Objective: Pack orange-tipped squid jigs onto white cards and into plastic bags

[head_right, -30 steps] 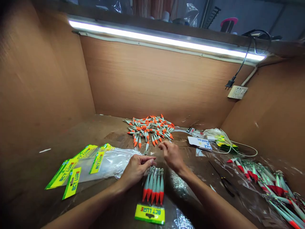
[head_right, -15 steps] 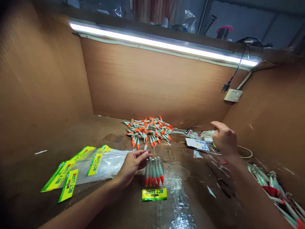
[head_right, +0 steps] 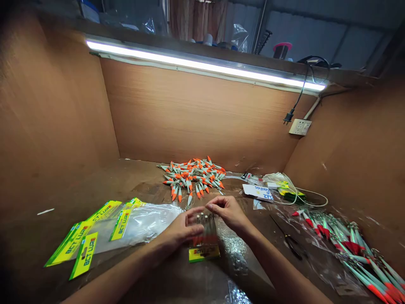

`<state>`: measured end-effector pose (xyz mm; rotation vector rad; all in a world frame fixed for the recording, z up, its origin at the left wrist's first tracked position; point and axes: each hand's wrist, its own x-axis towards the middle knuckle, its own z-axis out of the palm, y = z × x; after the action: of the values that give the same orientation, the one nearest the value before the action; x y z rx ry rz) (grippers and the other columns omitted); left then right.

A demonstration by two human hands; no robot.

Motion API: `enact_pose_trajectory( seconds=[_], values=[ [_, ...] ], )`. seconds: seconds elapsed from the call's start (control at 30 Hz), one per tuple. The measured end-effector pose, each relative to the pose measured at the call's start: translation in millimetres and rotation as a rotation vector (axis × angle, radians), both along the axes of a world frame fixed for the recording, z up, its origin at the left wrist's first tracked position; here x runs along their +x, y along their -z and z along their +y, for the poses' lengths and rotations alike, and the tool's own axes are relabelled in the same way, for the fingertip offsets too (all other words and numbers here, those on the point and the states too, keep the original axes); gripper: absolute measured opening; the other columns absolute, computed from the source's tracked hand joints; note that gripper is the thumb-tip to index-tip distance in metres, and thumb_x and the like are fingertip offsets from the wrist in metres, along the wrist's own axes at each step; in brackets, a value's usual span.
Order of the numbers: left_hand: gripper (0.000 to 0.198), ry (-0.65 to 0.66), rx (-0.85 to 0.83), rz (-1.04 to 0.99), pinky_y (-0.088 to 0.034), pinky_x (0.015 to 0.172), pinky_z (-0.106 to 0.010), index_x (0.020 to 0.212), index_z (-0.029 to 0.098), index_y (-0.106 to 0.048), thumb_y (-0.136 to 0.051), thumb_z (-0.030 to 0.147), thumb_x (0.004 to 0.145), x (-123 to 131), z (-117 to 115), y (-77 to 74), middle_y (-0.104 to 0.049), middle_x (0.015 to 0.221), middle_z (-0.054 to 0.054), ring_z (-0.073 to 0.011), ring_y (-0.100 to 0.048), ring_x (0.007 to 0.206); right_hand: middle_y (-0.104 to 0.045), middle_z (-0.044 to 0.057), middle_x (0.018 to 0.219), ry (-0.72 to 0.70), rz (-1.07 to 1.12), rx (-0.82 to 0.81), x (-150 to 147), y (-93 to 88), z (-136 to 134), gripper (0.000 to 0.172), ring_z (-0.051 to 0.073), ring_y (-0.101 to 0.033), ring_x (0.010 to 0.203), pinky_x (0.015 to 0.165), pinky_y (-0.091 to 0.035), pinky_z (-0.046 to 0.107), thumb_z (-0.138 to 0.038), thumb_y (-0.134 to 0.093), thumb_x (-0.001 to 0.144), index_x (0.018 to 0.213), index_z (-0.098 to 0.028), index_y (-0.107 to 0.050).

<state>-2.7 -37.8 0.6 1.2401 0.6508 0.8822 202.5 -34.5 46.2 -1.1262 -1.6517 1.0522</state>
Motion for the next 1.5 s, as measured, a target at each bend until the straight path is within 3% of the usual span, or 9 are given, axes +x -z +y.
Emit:
enact_pose_trajectory(
  seconds=[0.13, 0.4, 0.67, 0.77, 0.83, 0.93, 1.1, 1.4, 1.5],
  values=[
    [0.045, 0.015, 0.066, 0.092, -0.047, 0.068, -0.027, 0.091, 0.009, -0.076, -0.083, 0.049, 0.070, 9, -2, 17.5, -0.075, 0.087, -0.009, -0.0207, -0.066, 0.074, -0.070, 0.004, 0.082, -0.027, 0.002, -0.034, 1, 4.1, -2, 0.040, 0.013, -0.053, 0.066, 0.063, -0.039, 0.025, -0.054, -0.065, 0.086, 0.091, -0.016, -0.076],
    [0.043, -0.045, -0.018, 0.120, -0.036, 0.052, -0.023, 0.067, 0.011, -0.070, -0.083, 0.052, 0.067, 8, -2, 20.6, -0.065, 0.059, -0.001, -0.0124, -0.052, 0.050, -0.067, 0.002, 0.075, -0.022, -0.004, 0.044, -1, 12.7, -2, 0.027, 0.015, -0.056, 0.070, 0.067, -0.042, 0.026, -0.042, -0.075, 0.080, 0.076, -0.016, -0.072],
    [0.042, 0.036, -0.031, 0.145, -0.035, 0.052, -0.022, 0.072, 0.011, -0.071, -0.080, 0.053, 0.073, 5, -3, 17.6, -0.065, 0.062, -0.001, -0.0112, -0.052, 0.052, -0.066, 0.000, 0.072, 0.041, 0.130, -0.115, 1, 19.5, -1, 0.027, 0.013, -0.054, 0.065, 0.065, -0.041, 0.026, -0.040, -0.080, 0.073, 0.079, -0.014, -0.073],
    [0.045, 0.084, -0.032, 0.080, -0.046, 0.067, -0.026, 0.100, 0.013, -0.074, -0.082, 0.047, 0.072, 4, -2, 7.1, -0.074, 0.084, -0.005, -0.0191, -0.065, 0.074, -0.065, -0.001, 0.071, 0.030, 0.164, -0.124, 4, 21.2, -3, 0.028, 0.012, -0.051, 0.063, 0.063, -0.038, 0.025, -0.041, -0.080, 0.074, 0.080, -0.014, -0.074],
    [0.057, 0.047, -0.044, 0.037, -0.049, 0.076, -0.030, 0.119, 0.016, -0.069, -0.082, 0.047, 0.073, 4, 2, 1.7, -0.075, 0.098, -0.009, -0.0234, -0.068, 0.087, -0.065, -0.001, 0.071, -0.007, 0.182, -0.146, 4, 22.1, -5, 0.028, 0.011, -0.050, 0.063, 0.062, -0.037, 0.025, -0.041, -0.079, 0.076, 0.082, -0.014, -0.074],
    [0.050, -0.051, 0.028, 0.071, -0.048, 0.073, -0.029, 0.111, 0.014, -0.074, -0.078, 0.050, 0.076, 2, 11, 0.6, -0.076, 0.095, -0.010, -0.0229, -0.068, 0.084, -0.066, 0.000, 0.071, -0.053, 0.166, -0.169, 2, 24.0, -7, 0.028, 0.011, -0.051, 0.064, 0.063, -0.038, 0.024, -0.042, -0.078, 0.077, 0.084, -0.014, -0.075],
    [0.044, -0.097, 0.154, 0.268, -0.045, 0.062, -0.026, 0.091, 0.010, -0.079, -0.074, 0.052, 0.078, -7, 24, 6.5, -0.077, 0.081, -0.010, -0.0189, -0.064, 0.067, -0.072, 0.002, 0.074, -0.037, 0.023, -0.076, 2, 34.3, 1, 0.025, 0.014, -0.060, 0.068, 0.067, -0.044, 0.026, -0.037, -0.080, 0.073, 0.083, -0.014, -0.077],
    [0.024, 0.069, 0.659, 0.446, -0.049, 0.093, -0.034, 0.100, 0.020, -0.079, -0.065, 0.035, 0.089, -30, 38, 0.9, -0.077, 0.103, -0.008, -0.0238, -0.069, 0.101, -0.075, 0.002, 0.083, -0.072, -0.340, 0.236, 6, 47.7, -3, 0.012, 0.017, -0.067, 0.078, 0.074, -0.048, 0.026, -0.016, -0.065, 0.082, 0.083, -0.020, -0.077],
    [0.059, 0.170, 0.573, 0.429, -0.046, 0.104, -0.037, 0.130, 0.022, -0.064, -0.080, 0.035, 0.075, -28, 40, 4.0, -0.067, 0.130, -0.010, -0.0261, -0.062, 0.119, -0.075, 0.002, 0.084, -0.077, -0.387, 0.264, 5, 53.1, -4, 0.011, 0.017, -0.067, 0.078, 0.075, -0.048, 0.026, -0.016, -0.065, 0.083, 0.082, -0.020, -0.076]
  ],
)
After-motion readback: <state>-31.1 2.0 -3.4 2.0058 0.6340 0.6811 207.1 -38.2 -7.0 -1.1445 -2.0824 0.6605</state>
